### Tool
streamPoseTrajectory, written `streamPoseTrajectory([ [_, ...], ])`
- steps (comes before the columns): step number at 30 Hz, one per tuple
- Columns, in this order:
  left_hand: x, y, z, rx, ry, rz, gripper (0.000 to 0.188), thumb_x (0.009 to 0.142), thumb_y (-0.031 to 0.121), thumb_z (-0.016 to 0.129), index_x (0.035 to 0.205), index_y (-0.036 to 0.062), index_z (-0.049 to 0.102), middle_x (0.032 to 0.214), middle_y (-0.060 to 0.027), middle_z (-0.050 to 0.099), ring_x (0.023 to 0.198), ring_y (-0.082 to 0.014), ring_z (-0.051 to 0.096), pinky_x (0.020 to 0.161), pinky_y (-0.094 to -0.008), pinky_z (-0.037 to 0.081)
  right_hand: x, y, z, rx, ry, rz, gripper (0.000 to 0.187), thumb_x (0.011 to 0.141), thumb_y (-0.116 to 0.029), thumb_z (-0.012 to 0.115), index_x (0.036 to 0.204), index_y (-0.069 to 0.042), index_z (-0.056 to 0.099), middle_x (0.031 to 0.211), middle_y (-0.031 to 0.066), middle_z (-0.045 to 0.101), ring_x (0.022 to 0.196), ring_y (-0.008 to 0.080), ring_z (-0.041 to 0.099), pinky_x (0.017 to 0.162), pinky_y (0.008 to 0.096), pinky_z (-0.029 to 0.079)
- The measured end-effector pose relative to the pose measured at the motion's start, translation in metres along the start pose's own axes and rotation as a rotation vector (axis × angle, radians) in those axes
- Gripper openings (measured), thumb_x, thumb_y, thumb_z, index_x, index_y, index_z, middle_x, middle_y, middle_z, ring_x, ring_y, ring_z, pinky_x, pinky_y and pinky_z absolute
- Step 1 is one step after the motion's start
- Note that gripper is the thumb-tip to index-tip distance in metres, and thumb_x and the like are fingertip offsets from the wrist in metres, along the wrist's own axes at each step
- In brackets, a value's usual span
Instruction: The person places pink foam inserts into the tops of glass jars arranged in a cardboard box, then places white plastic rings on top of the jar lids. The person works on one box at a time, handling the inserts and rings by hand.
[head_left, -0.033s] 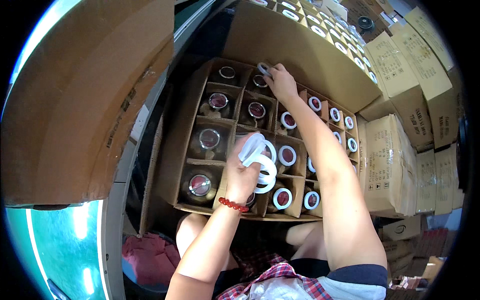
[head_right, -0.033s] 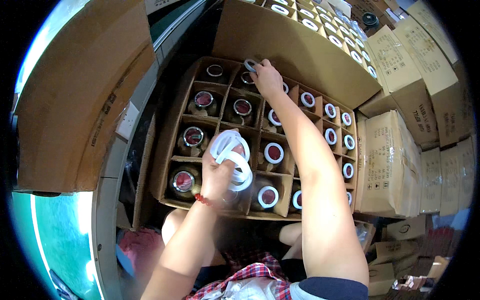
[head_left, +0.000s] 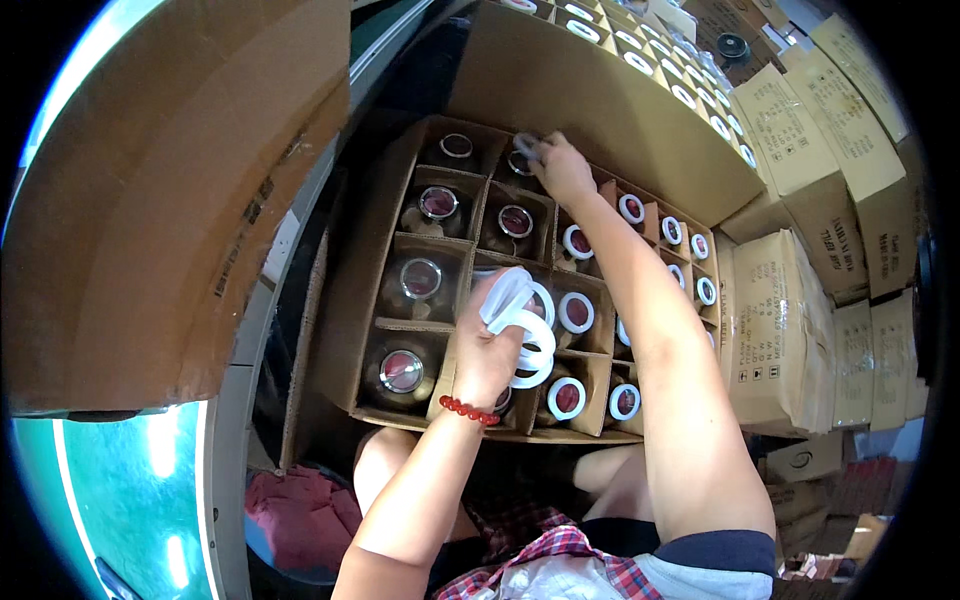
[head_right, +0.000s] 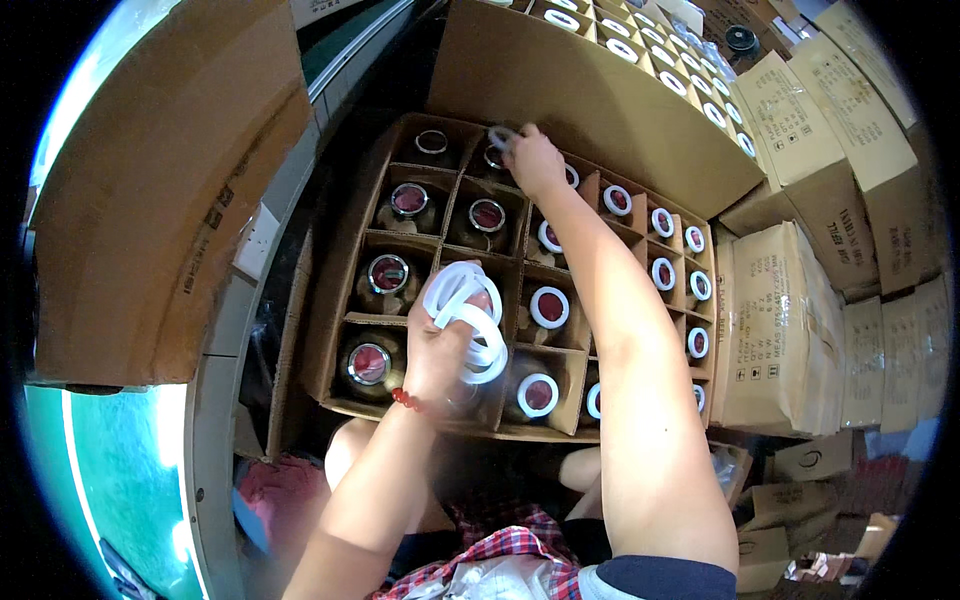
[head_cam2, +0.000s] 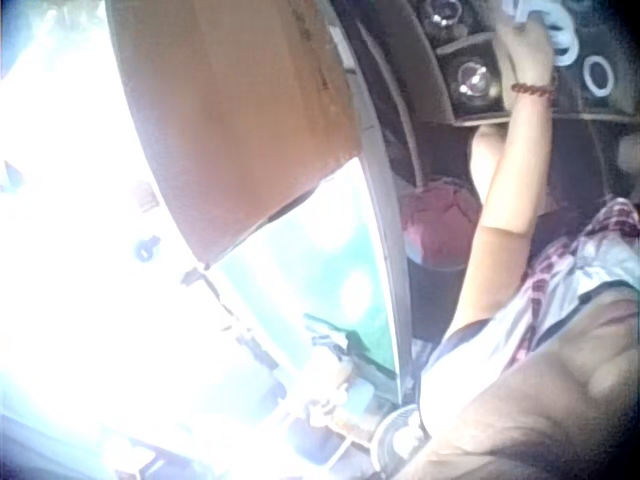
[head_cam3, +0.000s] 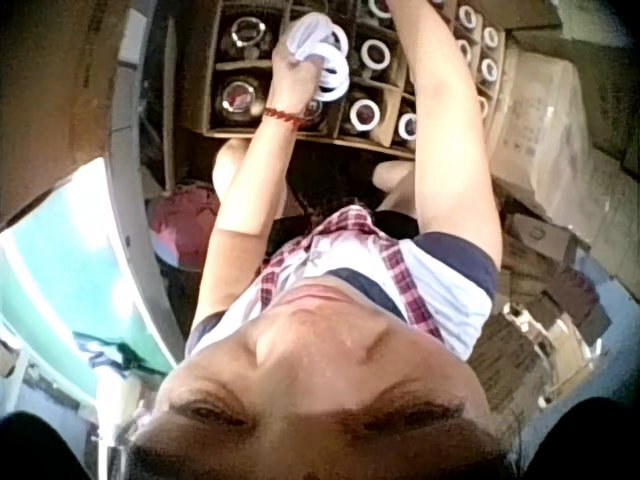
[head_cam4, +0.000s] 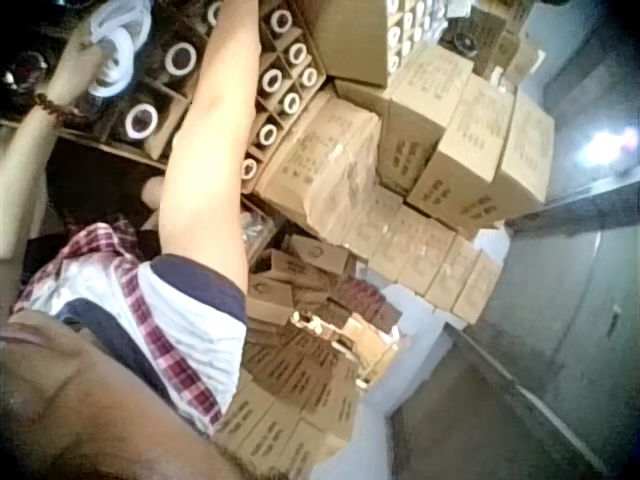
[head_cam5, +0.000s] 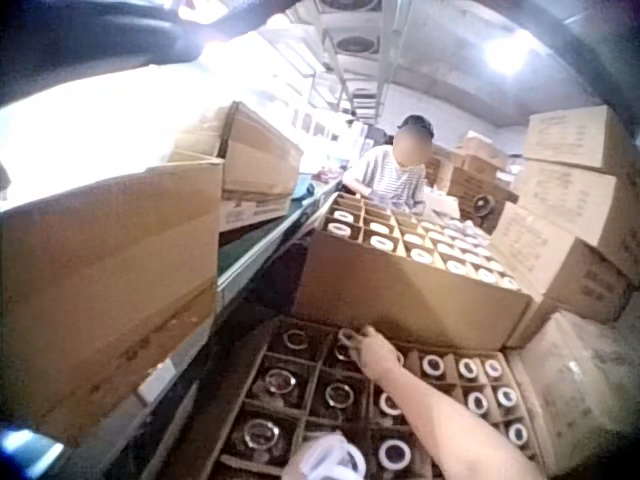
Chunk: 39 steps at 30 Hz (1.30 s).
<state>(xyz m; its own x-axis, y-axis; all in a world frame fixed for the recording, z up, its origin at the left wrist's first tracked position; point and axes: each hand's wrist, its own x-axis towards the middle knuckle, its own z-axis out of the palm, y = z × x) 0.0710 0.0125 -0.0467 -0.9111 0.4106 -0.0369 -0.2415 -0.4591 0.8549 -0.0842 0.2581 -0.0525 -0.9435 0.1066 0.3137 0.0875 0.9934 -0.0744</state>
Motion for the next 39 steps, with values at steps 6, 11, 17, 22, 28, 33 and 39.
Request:
streamPoseTrajectory([
  [6,0.004,-0.005,-0.003,-0.075,0.104,-0.120,0.033,0.083,-0.004,0.054,0.116,0.0006,0.055,0.098,-0.0100,0.066,0.083,-0.0182,0.066,0.069,-0.0282,0.053,-0.008,0.008,0.022,-0.092,-0.065,-0.229,0.019,0.078,-0.016,0.058,0.093,-0.008,0.069,0.111,0.0142,0.060,0.101,0.0327,0.058,0.087,0.0434,0.050],
  [11,0.005,-0.010,-0.007,-0.083,0.147,-0.175,0.041,0.080,-0.008,0.046,0.120,-0.0004,0.051,0.098,-0.0147,0.066,0.082,-0.0223,0.068,0.063,-0.0304,0.056,-0.003,0.010,0.004,-0.083,-0.196,-0.233,0.023,0.077,-0.015,0.059,0.096,-0.009,0.070,0.112,0.0112,0.061,0.104,0.0300,0.057,0.089,0.0402,0.049],
  [17,0.006,-0.009,-0.009,-0.137,0.145,-0.216,0.047,0.078,-0.010,0.040,0.123,-0.0009,0.048,0.100,-0.0167,0.064,0.083,-0.0227,0.068,0.063,-0.0314,0.057,0.001,0.018,0.012,-0.224,-0.194,-0.278,0.024,0.078,-0.010,0.056,0.098,-0.007,0.069,0.114,0.0092,0.061,0.105,0.0283,0.058,0.088,0.0390,0.049],
  [22,0.010,-0.013,-0.011,-0.167,0.172,-0.173,0.049,0.078,-0.011,0.038,0.125,0.0001,0.045,0.101,-0.0171,0.063,0.083,-0.0243,0.068,0.064,-0.0324,0.057,-0.009,0.028,0.015,-0.141,-0.129,-0.221,0.027,0.078,-0.008,0.054,0.101,-0.008,0.068,0.117,0.0100,0.060,0.107,0.0276,0.057,0.088,0.0390,0.048],
  [28,0.016,-0.007,-0.011,-0.153,0.150,-0.223,0.053,0.073,-0.013,0.044,0.125,0.0004,0.043,0.105,-0.0143,0.060,0.090,-0.0220,0.064,0.075,-0.0308,0.054,-0.016,-0.016,-0.035,0.345,-0.222,-0.170,0.030,0.086,-0.016,0.057,0.114,-0.006,0.064,0.111,0.0095,0.065,0.090,0.0171,0.063,0.073,0.0297,0.051],
  [33,0.017,-0.011,-0.019,-0.162,0.154,-0.170,0.044,0.080,-0.009,0.049,0.122,0.0001,0.046,0.102,-0.0139,0.063,0.083,-0.0207,0.067,0.068,-0.0305,0.056,-0.047,-0.099,-0.115,0.862,-1.007,-0.144,0.029,0.089,-0.024,0.062,0.109,-0.003,0.066,0.086,0.0010,0.066,0.067,0.0061,0.057,0.058,0.0202,0.043],
  [39,0.010,0.016,-0.011,-0.237,0.179,-0.190,0.054,0.073,-0.012,0.049,0.126,-0.0005,0.045,0.108,-0.0101,0.060,0.096,-0.0167,0.061,0.083,-0.0277,0.050,-0.042,-0.091,-0.117,0.976,-0.928,0.059,0.023,0.089,-0.027,0.063,0.095,-0.005,0.070,0.071,-0.0002,0.063,0.061,0.0016,0.051,0.050,0.0167,0.035],
])
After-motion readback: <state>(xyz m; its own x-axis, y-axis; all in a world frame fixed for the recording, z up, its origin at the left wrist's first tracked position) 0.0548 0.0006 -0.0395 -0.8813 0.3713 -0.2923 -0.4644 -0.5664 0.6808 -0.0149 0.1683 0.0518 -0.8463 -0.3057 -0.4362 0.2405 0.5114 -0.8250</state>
